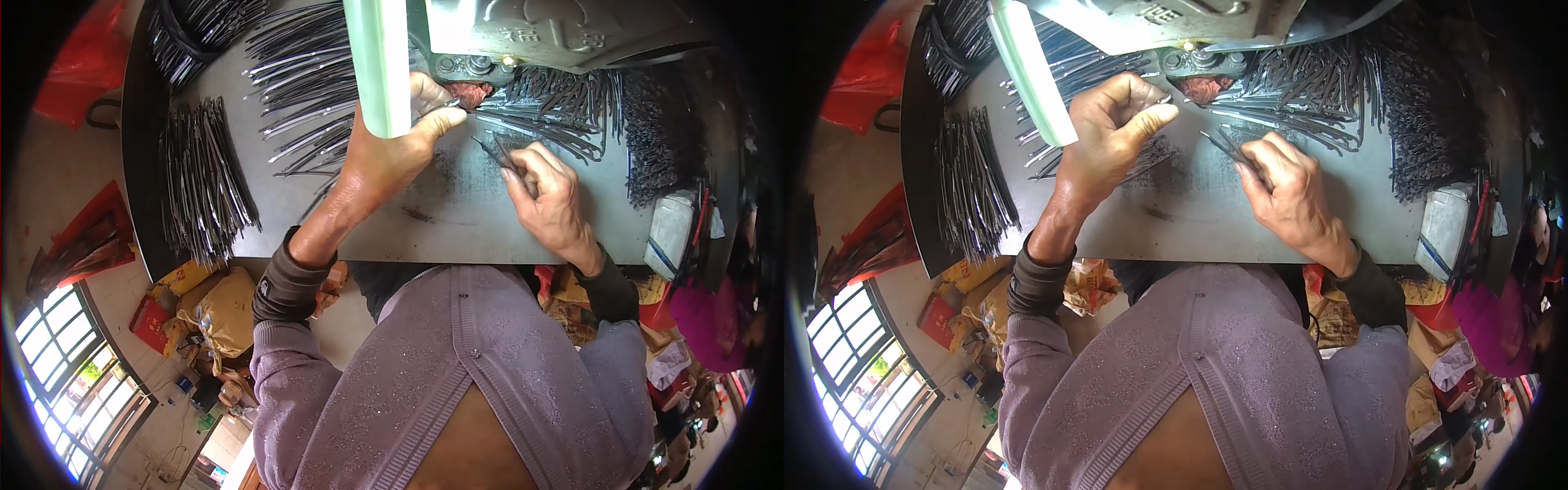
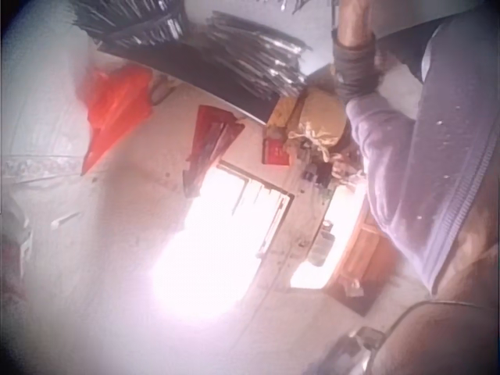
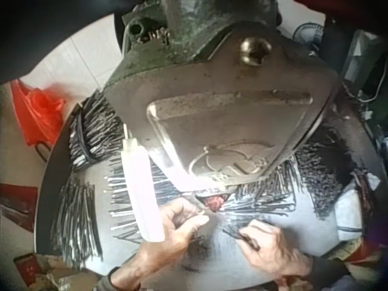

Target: The recorder uses an industrial machine to process and assemble thin metal rods, likely as part of a manufacturing line.

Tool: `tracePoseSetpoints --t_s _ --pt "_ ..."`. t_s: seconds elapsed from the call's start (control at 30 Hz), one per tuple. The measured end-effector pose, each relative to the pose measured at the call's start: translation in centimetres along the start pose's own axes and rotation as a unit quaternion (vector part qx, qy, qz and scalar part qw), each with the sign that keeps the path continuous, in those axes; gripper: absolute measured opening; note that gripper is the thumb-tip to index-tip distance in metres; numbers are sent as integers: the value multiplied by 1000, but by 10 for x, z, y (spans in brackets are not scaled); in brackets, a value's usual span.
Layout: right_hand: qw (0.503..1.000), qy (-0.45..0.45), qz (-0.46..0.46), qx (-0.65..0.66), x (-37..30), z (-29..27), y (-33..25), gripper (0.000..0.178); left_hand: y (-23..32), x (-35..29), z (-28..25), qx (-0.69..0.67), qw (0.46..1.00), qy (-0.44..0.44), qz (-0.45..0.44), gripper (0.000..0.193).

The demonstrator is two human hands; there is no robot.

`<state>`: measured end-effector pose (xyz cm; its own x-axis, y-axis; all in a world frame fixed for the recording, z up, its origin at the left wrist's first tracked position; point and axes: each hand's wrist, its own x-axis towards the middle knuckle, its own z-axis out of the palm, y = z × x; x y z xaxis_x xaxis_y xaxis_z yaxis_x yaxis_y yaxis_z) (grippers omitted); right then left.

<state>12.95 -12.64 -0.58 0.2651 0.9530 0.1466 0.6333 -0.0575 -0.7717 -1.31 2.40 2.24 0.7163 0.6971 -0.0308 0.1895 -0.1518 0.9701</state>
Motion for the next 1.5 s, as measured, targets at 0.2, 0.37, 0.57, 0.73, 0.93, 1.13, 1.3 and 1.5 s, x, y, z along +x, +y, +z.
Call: tracePoseSetpoints --t_s 0.2,0.37,0.57,0.73,0.93,1.13,1.3,1.5 --pt "1000 13 17 21 1 5 5 10 -15 10 -1 388 884 71 249 17" --pt "997 53 17 51 2 8 9 10 -6 23 -16 439 815 99 365 22" --pt "996 64 15 54 2 8 11 9 1 9 -13 379 882 67 271 13" --pt "989 25 96 114 3 3 8 6 -5 5 -3 -2 1000 14 21 7" --pt "933 -30 190 303 19 -4 3 8 -9 7 0 -247 950 -46 -186 13" --pt "924 -57 211 314 30 0 -2 11 -16 8 3 -317 930 -70 -171 21" --pt "925 -45 206 318 36 3 -2 11 -16 5 7 -281 944 -85 -147 28" --pt "928 -34 197 314 37 5 0 9 -16 4 11 -192 972 -78 -114 29"
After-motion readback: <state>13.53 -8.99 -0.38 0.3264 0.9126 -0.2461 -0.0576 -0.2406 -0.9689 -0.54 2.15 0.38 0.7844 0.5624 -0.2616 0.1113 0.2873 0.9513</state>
